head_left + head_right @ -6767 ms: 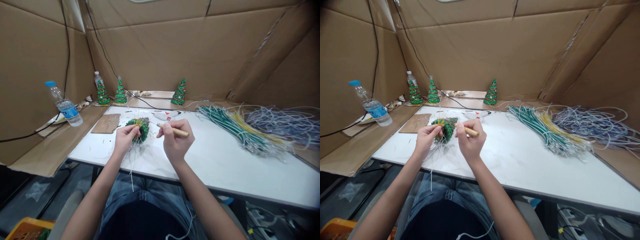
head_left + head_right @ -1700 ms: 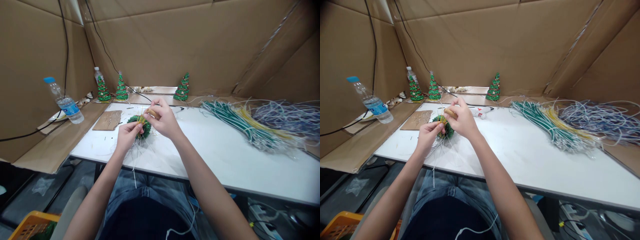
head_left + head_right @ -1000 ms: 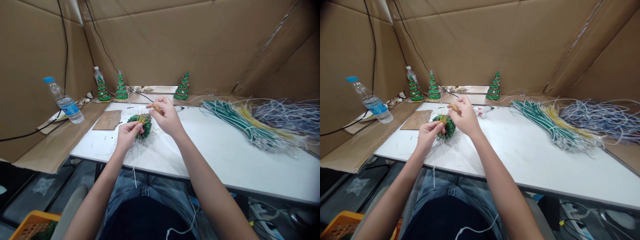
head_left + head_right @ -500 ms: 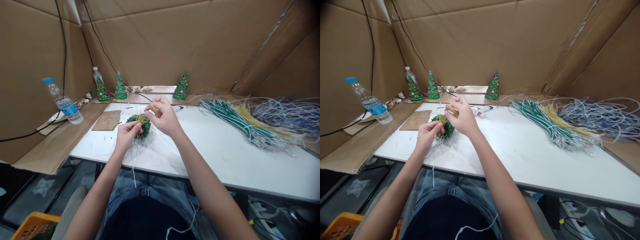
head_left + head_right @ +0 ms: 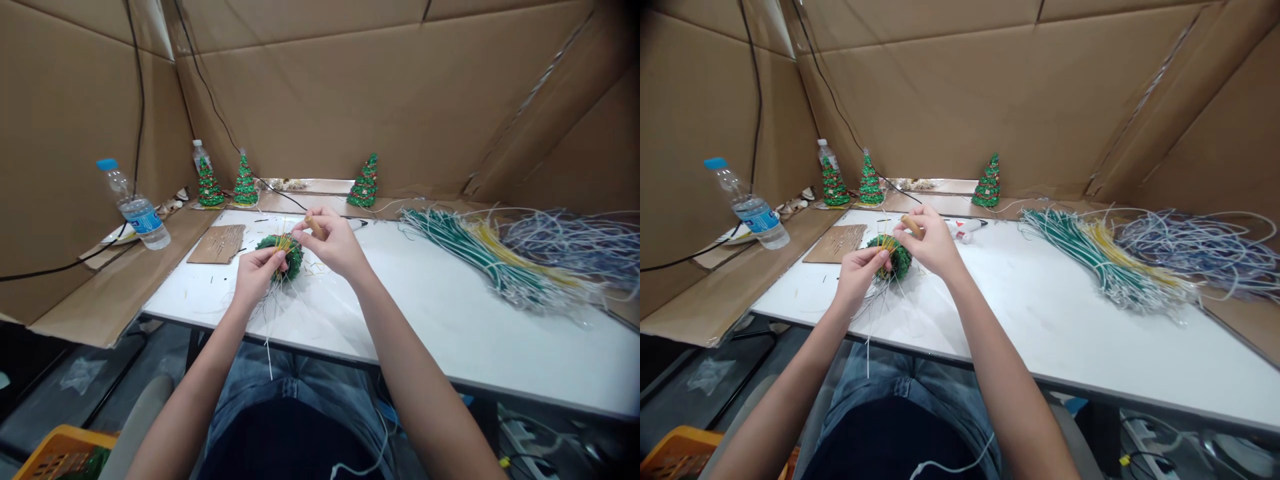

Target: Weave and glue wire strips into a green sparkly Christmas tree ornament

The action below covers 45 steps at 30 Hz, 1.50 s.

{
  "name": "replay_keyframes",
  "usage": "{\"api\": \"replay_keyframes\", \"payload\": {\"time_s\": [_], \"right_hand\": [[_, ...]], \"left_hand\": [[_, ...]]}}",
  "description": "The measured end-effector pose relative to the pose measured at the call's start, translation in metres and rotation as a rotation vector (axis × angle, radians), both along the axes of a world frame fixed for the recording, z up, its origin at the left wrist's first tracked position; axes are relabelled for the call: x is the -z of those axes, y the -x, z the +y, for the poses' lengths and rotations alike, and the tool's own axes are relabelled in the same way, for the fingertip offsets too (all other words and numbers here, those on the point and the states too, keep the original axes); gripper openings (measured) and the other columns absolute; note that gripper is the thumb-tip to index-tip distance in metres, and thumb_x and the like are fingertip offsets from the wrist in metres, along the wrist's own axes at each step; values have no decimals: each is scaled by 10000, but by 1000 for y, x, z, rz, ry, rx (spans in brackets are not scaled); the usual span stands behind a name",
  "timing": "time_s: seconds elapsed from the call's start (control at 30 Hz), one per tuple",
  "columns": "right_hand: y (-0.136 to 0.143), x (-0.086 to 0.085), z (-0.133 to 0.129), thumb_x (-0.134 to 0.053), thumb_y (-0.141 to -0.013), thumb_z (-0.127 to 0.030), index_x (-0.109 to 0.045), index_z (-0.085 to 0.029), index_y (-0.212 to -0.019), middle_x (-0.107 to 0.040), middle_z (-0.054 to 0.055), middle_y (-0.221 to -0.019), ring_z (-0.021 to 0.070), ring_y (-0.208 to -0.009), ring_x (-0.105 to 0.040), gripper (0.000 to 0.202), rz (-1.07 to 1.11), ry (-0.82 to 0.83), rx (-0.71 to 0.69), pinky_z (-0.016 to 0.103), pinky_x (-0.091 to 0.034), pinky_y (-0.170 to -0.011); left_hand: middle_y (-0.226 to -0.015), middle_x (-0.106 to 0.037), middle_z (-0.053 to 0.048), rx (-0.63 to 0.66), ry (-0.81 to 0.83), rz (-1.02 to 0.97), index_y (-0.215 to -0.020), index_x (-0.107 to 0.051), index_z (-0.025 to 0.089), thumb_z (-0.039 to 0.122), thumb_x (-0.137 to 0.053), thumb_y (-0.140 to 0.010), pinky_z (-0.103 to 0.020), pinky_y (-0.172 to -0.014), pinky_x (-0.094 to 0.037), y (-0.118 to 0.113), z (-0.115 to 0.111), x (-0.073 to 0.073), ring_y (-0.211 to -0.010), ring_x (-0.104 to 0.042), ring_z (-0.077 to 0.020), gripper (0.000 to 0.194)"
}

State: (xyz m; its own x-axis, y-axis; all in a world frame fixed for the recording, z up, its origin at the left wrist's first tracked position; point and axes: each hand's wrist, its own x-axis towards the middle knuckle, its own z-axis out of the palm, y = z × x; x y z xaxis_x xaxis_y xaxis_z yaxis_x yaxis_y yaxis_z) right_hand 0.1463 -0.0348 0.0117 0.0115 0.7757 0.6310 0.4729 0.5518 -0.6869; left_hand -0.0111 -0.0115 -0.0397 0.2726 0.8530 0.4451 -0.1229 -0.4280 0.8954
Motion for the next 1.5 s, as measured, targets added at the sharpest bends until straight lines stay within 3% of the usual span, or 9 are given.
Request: {"api": "replay_keyframes", "payload": {"time_s": [0.37,0.63,1.13,1.5], "right_hand": [[-1,3,0,-654,-744,-273,-697,-149,-752,-488,47,-887,172,-810,-532,131,-18,0,-5,331,-430,-769],[2,8,2,-615,-781,-245,-626,-158,-657,-480,49,-869,154,-723,-510,152,-150,-141,39,293,-414,-650],[4,8,0,-602,-779,-248,-656,-154,-680,-482,55,-880,148,-688,-510,146,-173,-138,31,301,-419,-630],[4,6,-1,-593,-768,-233,-694,-182,-781,-488,55,-886,191,-863,-539,114,-47,-144,57,347,-463,-777]], "left_hand": [[-513,-578,-12,-9,13,-40,-523,-626,145,404,-652,-724,-232,-531,-379,-1,-2,-3,-515,-477,-112,329],[-507,-576,-10,-10,18,-35,-523,-618,137,395,-630,-721,-226,-533,-380,-1,-2,-3,-511,-470,-107,326],[-526,-582,-13,-4,11,-33,-538,-621,130,377,-623,-738,-224,-534,-372,0,-1,0,-516,-469,-103,318],[-525,-580,-11,-4,8,-27,-531,-616,137,365,-617,-744,-228,-550,-380,0,-2,-2,-522,-475,-106,313]]}}
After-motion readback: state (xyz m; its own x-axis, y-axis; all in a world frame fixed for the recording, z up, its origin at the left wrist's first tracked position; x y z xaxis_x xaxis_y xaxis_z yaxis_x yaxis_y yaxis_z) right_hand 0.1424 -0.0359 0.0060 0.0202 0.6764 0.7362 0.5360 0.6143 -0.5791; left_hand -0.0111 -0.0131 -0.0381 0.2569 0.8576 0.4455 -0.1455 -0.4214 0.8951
